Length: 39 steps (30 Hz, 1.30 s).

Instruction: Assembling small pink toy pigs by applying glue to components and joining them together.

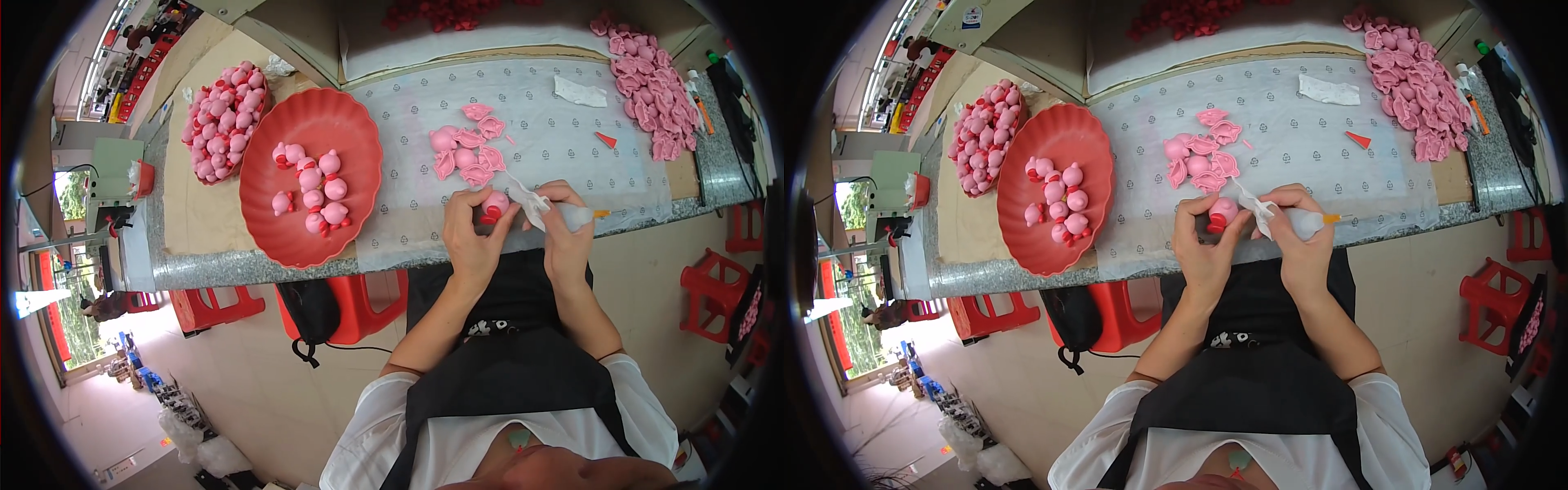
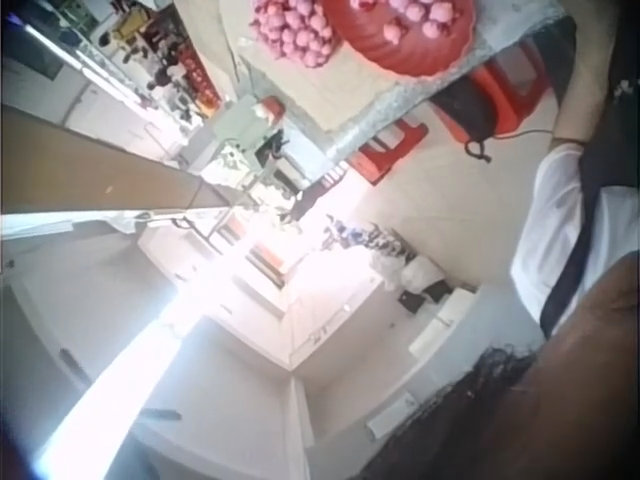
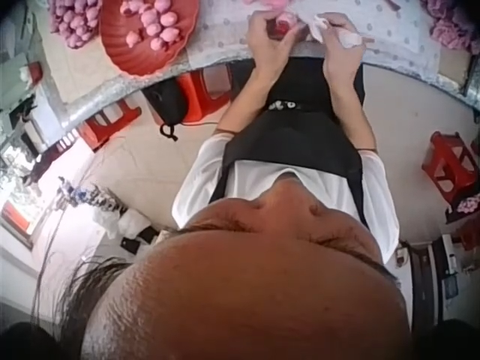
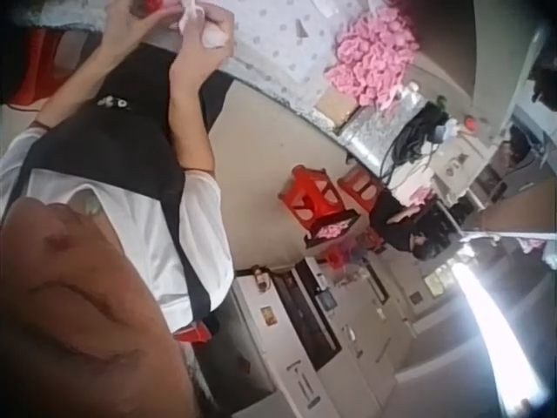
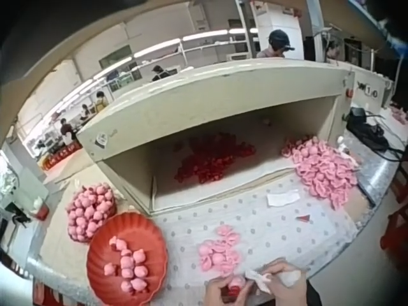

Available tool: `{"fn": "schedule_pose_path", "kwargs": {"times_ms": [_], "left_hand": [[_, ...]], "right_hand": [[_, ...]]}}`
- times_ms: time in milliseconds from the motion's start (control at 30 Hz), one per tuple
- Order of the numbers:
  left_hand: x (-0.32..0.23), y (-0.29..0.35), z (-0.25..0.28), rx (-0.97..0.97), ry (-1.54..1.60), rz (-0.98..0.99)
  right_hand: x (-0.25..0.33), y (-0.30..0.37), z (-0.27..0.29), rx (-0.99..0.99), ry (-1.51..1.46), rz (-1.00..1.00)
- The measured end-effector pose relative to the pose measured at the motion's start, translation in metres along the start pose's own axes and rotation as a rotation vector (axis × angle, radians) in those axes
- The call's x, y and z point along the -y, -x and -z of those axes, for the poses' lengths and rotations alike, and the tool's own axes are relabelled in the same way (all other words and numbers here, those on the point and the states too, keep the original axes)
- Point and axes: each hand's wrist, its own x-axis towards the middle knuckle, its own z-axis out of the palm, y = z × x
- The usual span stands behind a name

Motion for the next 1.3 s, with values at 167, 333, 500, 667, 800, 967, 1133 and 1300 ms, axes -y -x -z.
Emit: {"fn": "schedule_pose_path", "kwargs": {"times_ms": [167, 333, 500, 667, 800, 967, 1133, 1300], "left_hand": [[0.001, 0.0, -0.001, -0.007, 0.018, 0.008], [0.006, 0.001, 0.0, 0.03, 0.044, -0.018], [0.001, -0.002, 0.006, 0.036, 0.168, 0.104], [-0.002, -0.003, 0.011, 0.075, 0.305, 0.071], [-0.008, -0.005, 0.016, 0.13, 0.336, 0.125], [-0.021, -0.009, 0.023, 0.213, 0.314, 0.102], [-0.03, -0.009, 0.025, 0.136, 0.164, -0.065], [-0.029, -0.009, 0.02, 0.105, 0.117, -0.13]], "right_hand": [[0.004, -0.002, -0.007, 0.143, 0.534, 0.423], [0.0, -0.002, -0.013, 0.139, 0.885, 0.688], [0.018, -0.011, 0.014, 0.015, 0.72, 0.546], [0.039, -0.02, 0.029, -0.084, 0.937, 0.48], [0.03, -0.013, 0.027, 0.227, 0.734, 0.4], [0.019, -0.006, 0.003, 0.346, 0.517, 0.329], [0.01, -0.009, 0.004, 0.418, 0.526, 0.446], [0.011, -0.007, 0.005, 0.412, 0.465, 0.391]]}}
